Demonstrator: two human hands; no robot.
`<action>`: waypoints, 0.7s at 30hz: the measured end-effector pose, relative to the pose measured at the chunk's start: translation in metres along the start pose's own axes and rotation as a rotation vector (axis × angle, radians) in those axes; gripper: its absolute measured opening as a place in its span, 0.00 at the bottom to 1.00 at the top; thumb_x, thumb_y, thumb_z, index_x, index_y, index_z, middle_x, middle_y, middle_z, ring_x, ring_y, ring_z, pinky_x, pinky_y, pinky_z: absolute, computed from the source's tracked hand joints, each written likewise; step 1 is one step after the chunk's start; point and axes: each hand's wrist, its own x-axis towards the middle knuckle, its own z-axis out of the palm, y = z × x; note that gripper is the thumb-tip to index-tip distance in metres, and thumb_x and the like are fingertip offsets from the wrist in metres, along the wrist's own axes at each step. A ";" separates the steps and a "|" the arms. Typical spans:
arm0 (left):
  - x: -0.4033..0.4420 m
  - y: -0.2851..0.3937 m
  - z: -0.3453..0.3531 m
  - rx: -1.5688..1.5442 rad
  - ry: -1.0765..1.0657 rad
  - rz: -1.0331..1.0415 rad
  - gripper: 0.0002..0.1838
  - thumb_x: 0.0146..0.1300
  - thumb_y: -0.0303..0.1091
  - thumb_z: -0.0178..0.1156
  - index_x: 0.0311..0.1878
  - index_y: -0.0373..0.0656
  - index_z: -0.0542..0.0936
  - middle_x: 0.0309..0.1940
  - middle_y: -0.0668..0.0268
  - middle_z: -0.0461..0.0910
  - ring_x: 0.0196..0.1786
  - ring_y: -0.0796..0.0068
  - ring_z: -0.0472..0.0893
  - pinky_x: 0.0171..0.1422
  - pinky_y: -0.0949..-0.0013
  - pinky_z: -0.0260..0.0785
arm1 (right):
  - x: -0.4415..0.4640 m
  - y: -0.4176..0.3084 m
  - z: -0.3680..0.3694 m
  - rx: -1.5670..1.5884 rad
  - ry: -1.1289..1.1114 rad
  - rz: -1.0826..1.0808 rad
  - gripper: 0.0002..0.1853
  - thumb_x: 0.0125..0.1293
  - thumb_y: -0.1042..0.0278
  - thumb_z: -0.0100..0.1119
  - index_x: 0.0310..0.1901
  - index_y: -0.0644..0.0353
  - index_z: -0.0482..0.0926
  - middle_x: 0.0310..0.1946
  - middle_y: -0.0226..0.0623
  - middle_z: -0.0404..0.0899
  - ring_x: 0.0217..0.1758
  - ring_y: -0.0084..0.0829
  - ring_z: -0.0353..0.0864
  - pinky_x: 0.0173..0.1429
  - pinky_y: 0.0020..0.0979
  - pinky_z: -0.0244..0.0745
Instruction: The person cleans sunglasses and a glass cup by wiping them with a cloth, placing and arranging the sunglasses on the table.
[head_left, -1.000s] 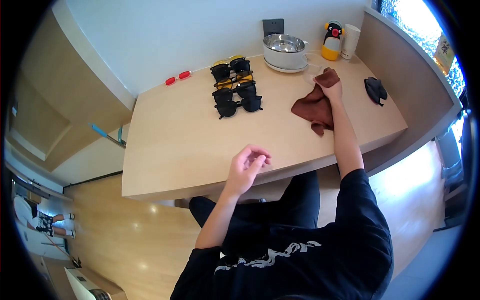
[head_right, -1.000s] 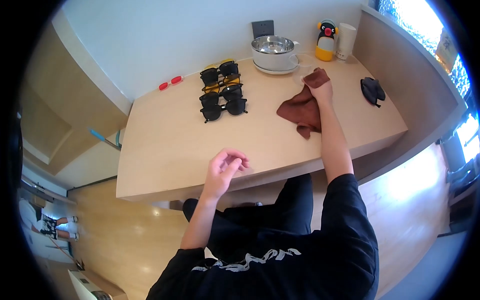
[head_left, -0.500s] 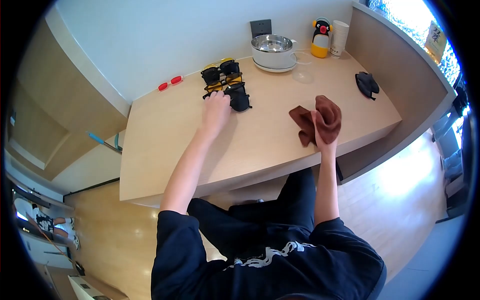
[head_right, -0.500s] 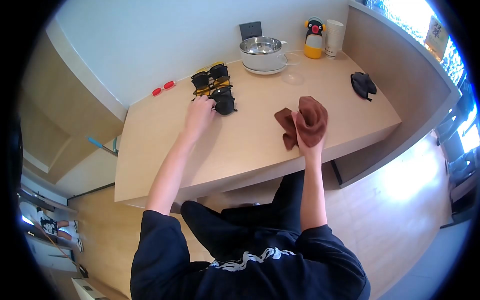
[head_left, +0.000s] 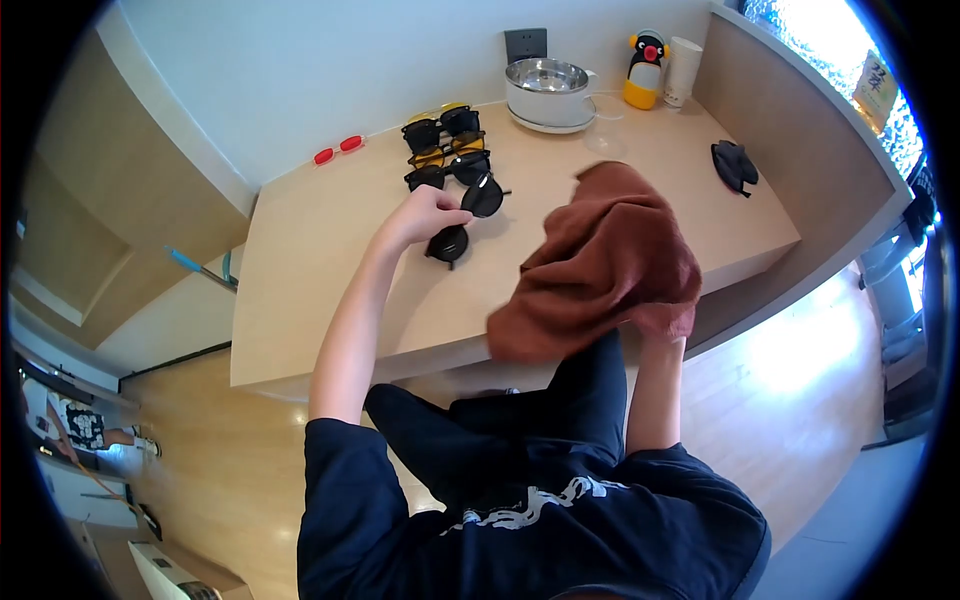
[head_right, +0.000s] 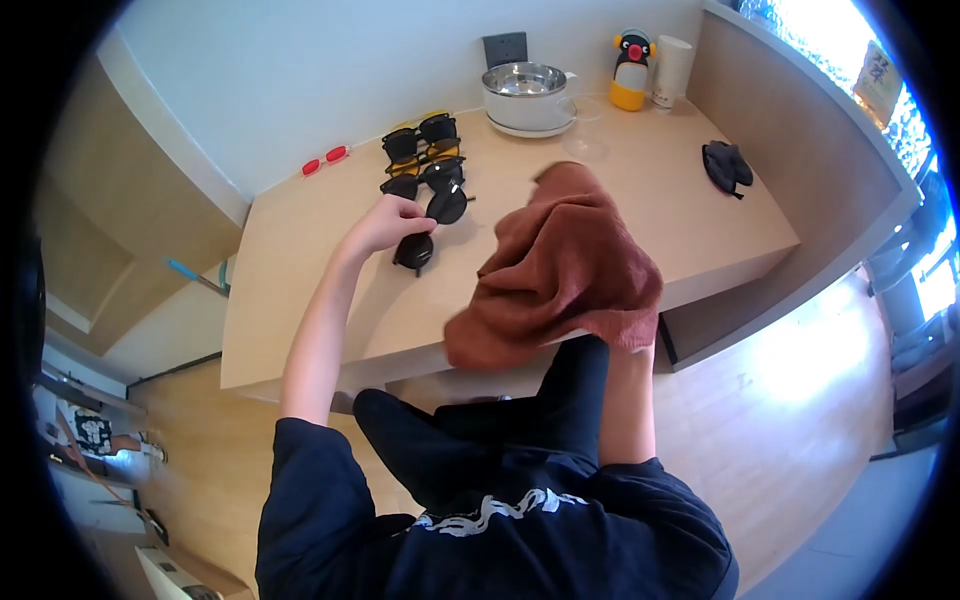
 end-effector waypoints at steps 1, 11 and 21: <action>-0.009 0.003 0.000 -0.157 -0.007 0.015 0.10 0.55 0.37 0.62 0.31 0.39 0.82 0.24 0.69 0.79 0.30 0.82 0.74 0.37 0.75 0.66 | 0.013 -0.020 0.026 0.319 -0.140 -0.124 0.29 0.49 0.57 0.69 0.47 0.71 0.73 0.40 0.42 0.77 0.47 0.40 0.75 0.55 0.34 0.70; -0.075 0.038 0.033 -0.781 0.113 0.368 0.07 0.59 0.29 0.58 0.38 0.37 0.78 0.30 0.70 0.78 0.34 0.83 0.75 0.41 0.77 0.67 | 0.035 0.015 0.047 0.219 -0.531 0.012 0.26 0.41 0.58 0.67 0.40 0.67 0.73 0.31 0.35 0.71 0.31 0.25 0.71 0.42 0.24 0.66; -0.109 0.046 0.071 -0.510 0.339 0.474 0.11 0.56 0.25 0.55 0.42 0.35 0.74 0.36 0.54 0.77 0.43 0.56 0.76 0.51 0.65 0.65 | 0.011 0.040 0.077 -0.065 -0.169 -0.048 0.25 0.51 0.80 0.60 0.54 0.70 0.70 0.42 0.39 0.75 0.47 0.27 0.73 0.51 0.26 0.68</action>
